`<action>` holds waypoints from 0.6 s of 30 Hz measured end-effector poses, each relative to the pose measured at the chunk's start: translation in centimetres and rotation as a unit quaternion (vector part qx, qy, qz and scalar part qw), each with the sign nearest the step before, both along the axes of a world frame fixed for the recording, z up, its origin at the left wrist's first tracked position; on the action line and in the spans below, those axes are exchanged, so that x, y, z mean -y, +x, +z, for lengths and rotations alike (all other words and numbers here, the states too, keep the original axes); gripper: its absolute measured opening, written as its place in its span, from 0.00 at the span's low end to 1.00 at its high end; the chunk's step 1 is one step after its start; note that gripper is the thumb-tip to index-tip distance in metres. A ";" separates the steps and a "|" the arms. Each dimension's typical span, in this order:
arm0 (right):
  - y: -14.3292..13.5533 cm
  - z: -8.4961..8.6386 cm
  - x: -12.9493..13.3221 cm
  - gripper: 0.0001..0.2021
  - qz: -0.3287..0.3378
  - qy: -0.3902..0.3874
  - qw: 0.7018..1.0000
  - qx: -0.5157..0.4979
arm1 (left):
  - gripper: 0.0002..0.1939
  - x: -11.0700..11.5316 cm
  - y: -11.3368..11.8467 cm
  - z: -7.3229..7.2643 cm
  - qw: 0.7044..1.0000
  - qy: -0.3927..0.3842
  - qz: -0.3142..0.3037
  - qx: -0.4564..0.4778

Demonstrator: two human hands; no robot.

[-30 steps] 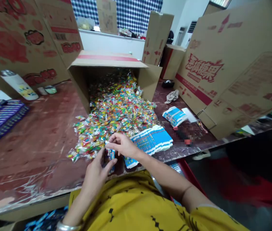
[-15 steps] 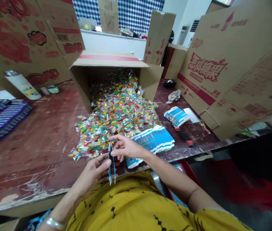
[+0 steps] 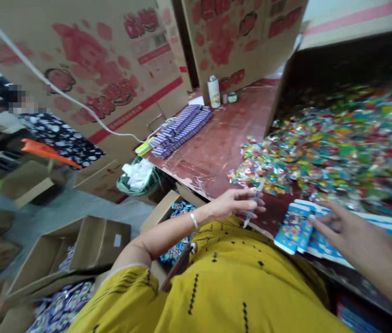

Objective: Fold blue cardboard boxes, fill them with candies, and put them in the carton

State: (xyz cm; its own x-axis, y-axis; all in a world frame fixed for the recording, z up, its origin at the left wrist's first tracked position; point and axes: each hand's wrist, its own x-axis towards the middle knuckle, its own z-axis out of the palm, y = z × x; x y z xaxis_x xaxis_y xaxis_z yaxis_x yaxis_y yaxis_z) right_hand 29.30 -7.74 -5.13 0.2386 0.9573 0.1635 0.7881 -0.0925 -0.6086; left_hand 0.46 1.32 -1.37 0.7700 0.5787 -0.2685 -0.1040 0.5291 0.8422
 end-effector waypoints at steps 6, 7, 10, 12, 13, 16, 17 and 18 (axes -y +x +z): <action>-6.3 6.1 0.0 0.23 0.153 0.032 0.986 -0.062 | 0.26 1.5 1.4 1.3 0.999 0.039 -0.016 0.017; -6.9 6.7 -0.1 0.26 0.184 0.013 0.979 -0.088 | 0.27 1.8 1.9 1.5 0.998 0.049 -0.020 0.021; -7.0 7.2 -0.2 0.29 0.219 -0.011 0.969 -0.113 | 0.26 2.5 2.9 1.7 0.998 0.064 -0.012 -0.017; -6.2 6.9 -0.2 0.27 0.235 -0.002 0.966 -0.108 | 0.27 2.4 3.0 1.3 0.998 0.039 -0.015 -0.049; -5.8 6.8 -0.2 0.27 0.240 0.000 0.965 -0.104 | 0.29 2.2 3.0 1.1 0.998 0.025 -0.014 -0.058; -5.4 6.7 0.1 0.26 0.248 0.005 0.963 -0.104 | 0.30 1.8 2.8 0.7 0.997 0.006 -0.040 -0.072; -5.5 6.6 0.1 0.26 0.245 0.006 0.963 -0.109 | 0.29 1.8 2.7 0.8 0.996 0.009 -0.047 -0.075; -5.6 6.6 0.2 0.25 0.241 0.008 0.964 -0.116 | 0.29 1.7 2.5 0.9 0.995 0.016 -0.052 -0.078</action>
